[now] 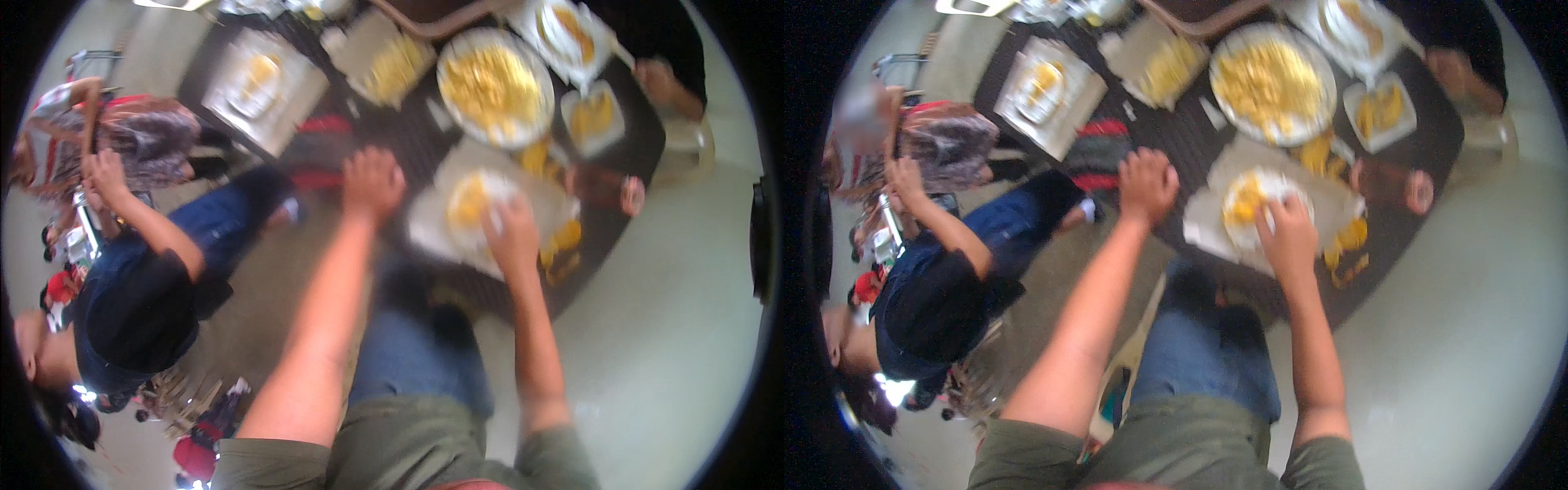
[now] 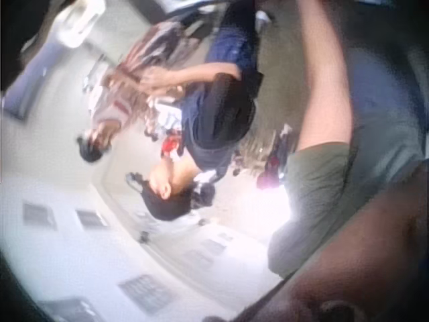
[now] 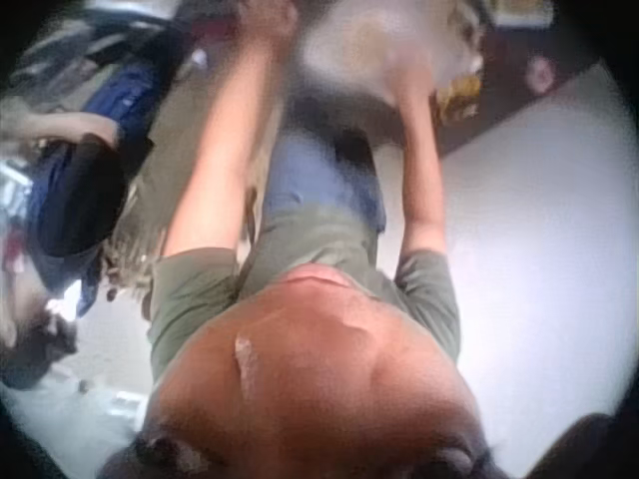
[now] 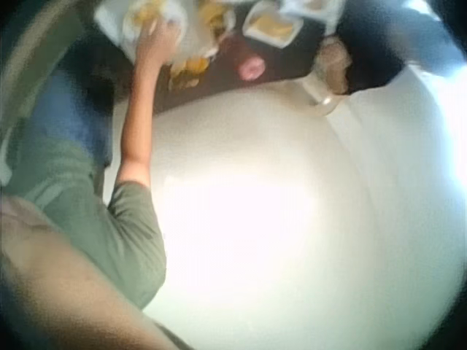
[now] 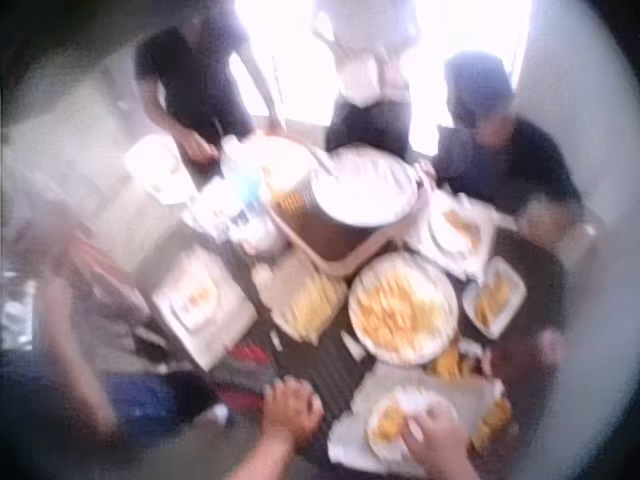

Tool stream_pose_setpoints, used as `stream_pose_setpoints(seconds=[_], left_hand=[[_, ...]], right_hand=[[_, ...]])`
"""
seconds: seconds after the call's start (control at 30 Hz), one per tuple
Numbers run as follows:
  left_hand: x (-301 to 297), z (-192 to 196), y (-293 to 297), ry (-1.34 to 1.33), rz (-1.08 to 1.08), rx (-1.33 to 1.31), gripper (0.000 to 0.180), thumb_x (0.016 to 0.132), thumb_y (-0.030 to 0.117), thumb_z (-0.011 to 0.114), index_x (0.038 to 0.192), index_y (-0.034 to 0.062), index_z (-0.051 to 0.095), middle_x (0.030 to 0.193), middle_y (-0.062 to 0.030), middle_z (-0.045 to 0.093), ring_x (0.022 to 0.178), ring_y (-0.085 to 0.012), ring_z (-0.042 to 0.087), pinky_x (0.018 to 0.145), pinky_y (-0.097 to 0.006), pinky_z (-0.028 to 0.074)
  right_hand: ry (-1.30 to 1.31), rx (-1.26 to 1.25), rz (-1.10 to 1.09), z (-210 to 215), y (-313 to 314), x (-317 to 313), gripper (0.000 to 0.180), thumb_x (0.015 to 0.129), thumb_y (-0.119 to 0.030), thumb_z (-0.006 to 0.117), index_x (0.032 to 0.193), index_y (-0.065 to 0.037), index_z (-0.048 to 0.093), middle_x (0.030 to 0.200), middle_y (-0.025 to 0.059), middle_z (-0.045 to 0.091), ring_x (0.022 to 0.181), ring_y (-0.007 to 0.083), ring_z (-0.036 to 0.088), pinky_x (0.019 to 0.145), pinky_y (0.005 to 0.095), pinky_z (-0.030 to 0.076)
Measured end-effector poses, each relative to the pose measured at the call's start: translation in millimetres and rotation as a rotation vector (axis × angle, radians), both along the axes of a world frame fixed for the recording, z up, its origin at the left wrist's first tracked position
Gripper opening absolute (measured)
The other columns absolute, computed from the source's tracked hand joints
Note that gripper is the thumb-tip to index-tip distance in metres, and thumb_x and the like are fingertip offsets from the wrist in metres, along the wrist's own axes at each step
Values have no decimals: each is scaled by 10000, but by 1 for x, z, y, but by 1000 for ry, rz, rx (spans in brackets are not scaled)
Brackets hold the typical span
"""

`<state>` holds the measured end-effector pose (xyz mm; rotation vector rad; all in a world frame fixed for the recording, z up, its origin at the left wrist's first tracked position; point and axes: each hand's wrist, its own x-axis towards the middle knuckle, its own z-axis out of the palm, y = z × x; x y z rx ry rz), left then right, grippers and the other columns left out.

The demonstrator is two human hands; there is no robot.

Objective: The person assembles a food item by hand, placing yellow chips onto a white base on a paper wrapper. They repeatedly reach for chips from a central plate and arrange them on the wrapper while seated at a table with others.

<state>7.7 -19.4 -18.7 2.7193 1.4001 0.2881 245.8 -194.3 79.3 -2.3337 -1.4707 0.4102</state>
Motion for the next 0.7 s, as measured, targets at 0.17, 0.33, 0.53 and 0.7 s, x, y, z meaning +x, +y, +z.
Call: stream_pose_setpoints(seconds=[0.17,0.33,0.53,0.7], left_hand=[[6,22,14,-91,-73,-97,236,928,339,680,1027,145,591,1048,-106,583,1030,-338,573,893,-518,443],[-8,29,21,-112,-46,-103,224,921,340,691,1015,159,598,1038,-89,582,1017,-320,574,869,-504,443],[-4,41,27,-125,-76,-174,226,920,361,694,994,168,601,1007,-80,563,979,-310,566,834,-492,433],[-6,40,30,-143,-102,-292,234,932,393,698,993,184,613,1004,-71,560,963,-297,565,830,-480,431]], right_hand=[[112,-46,-108,25,8,3,118,966,-264,783,1004,-153,767,981,85,649,1008,321,684,817,470,561],[176,-53,-48,75,70,4,151,982,-282,780,1019,-136,772,962,96,660,923,304,695,791,451,550],[306,241,45,149,239,6,160,1012,-260,757,1081,-117,775,886,97,634,817,260,655,736,404,521],[194,457,56,192,406,6,209,1020,-292,735,1132,-120,772,899,90,641,788,257,647,725,404,516]])
